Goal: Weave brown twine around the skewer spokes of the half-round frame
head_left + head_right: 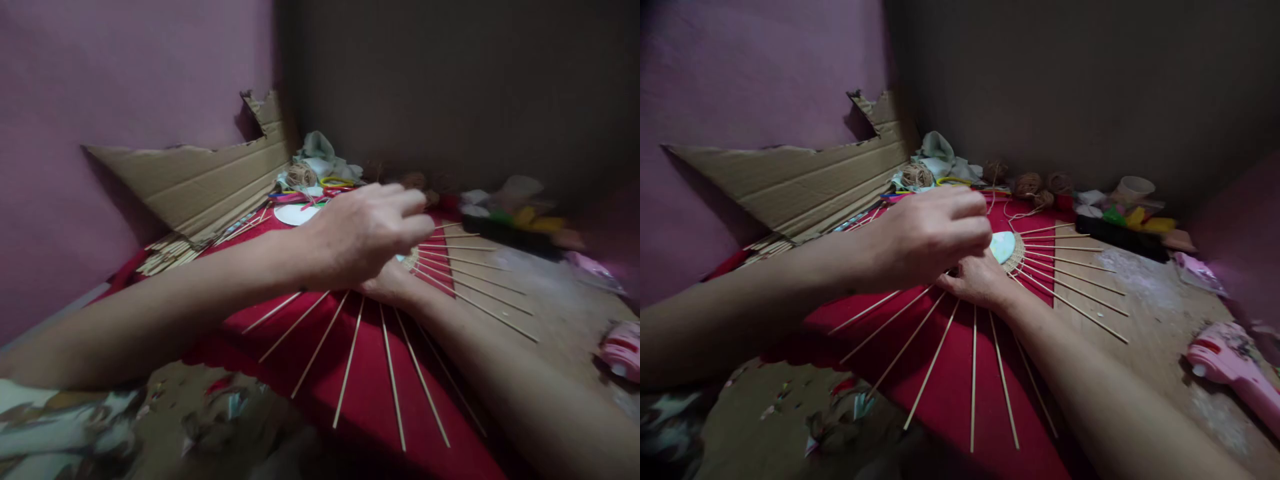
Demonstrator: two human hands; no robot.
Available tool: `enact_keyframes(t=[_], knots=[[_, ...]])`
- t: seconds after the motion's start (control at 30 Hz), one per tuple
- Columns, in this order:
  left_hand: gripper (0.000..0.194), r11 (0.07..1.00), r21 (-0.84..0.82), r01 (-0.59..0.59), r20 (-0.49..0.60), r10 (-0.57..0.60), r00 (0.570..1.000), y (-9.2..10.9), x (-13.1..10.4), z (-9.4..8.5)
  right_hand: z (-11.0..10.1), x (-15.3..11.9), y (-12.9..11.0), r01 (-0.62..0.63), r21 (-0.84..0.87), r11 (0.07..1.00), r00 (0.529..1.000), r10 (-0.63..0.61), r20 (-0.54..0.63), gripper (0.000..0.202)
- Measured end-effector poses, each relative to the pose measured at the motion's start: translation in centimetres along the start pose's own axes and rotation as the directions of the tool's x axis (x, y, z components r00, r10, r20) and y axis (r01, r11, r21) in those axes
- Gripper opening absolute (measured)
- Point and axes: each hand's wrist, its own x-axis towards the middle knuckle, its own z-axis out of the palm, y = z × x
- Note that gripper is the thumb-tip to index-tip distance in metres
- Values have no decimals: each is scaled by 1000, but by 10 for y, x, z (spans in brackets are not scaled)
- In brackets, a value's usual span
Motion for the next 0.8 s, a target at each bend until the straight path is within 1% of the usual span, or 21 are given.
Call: enact_keyframes(t=[0.1,0.13,0.17,0.2,0.27,0.3,0.33,0.37,0.4,0.43,0.47,0.5,0.53,0.57,0.6,0.63,0.67,0.7,0.8], knots=[[27,986,166,-12,-102,29,994,-28,25,12,-3,3,2,12,157,988,997,1,-81,21],[29,983,185,-21,-120,43,992,-37,30,13,-4,4,3,17,218,976,995,6,-102,23],[29,986,168,-22,-139,46,989,-47,32,13,-5,4,3,18,263,965,993,13,-115,24],[26,993,116,-15,-157,33,987,-57,32,12,-5,5,4,12,283,959,992,24,-121,25],[15,996,-59,60,-143,-67,987,-77,23,7,-7,5,5,-16,277,961,989,56,-135,26],[13,981,-150,121,-100,-137,986,-87,16,4,-7,5,6,-34,265,964,987,74,-141,26],[18,951,-214,224,-94,-248,964,-96,7,1,-7,5,7,-53,255,965,984,93,-149,26],[27,917,-241,318,-136,-356,925,-104,-3,-2,-8,5,7,-70,253,965,981,113,-156,26],[30,869,-245,429,-161,-473,866,-112,-13,-3,-8,5,7,-84,254,964,979,127,-157,26],[30,812,-253,526,-133,-568,813,-118,-22,-4,-8,6,7,-92,258,962,979,135,-155,26],[27,753,-271,599,-80,-638,766,-123,-31,-2,-9,6,7,-96,266,959,978,141,-154,26],[24,704,-290,649,45,-667,744,-126,-38,0,-9,6,6,-97,281,955,977,145,-155,26],[23,671,-304,677,224,-640,735,-127,-45,4,-9,6,6,-98,297,950,976,150,-159,26],[23,656,-309,689,396,-570,720,-127,-49,9,-10,6,5,-99,310,945,974,156,-164,25],[23,661,-305,685,539,-473,697,-126,-52,15,-10,6,5,-104,319,942,971,165,-170,24],[23,682,-296,669,635,-383,671,-124,-54,21,-11,6,4,-115,325,939,968,180,-176,24],[23,710,-282,645,682,-325,656,-121,-54,27,-11,6,4,-131,327,936,964,197,-178,23],[22,738,-266,619,696,-297,654,-117,-54,32,-11,5,4,-146,325,934,960,214,-182,23],[21,787,-215,578,663,-317,678,-106,-50,42,-11,5,4,-160,323,933,954,230,-193,23]])
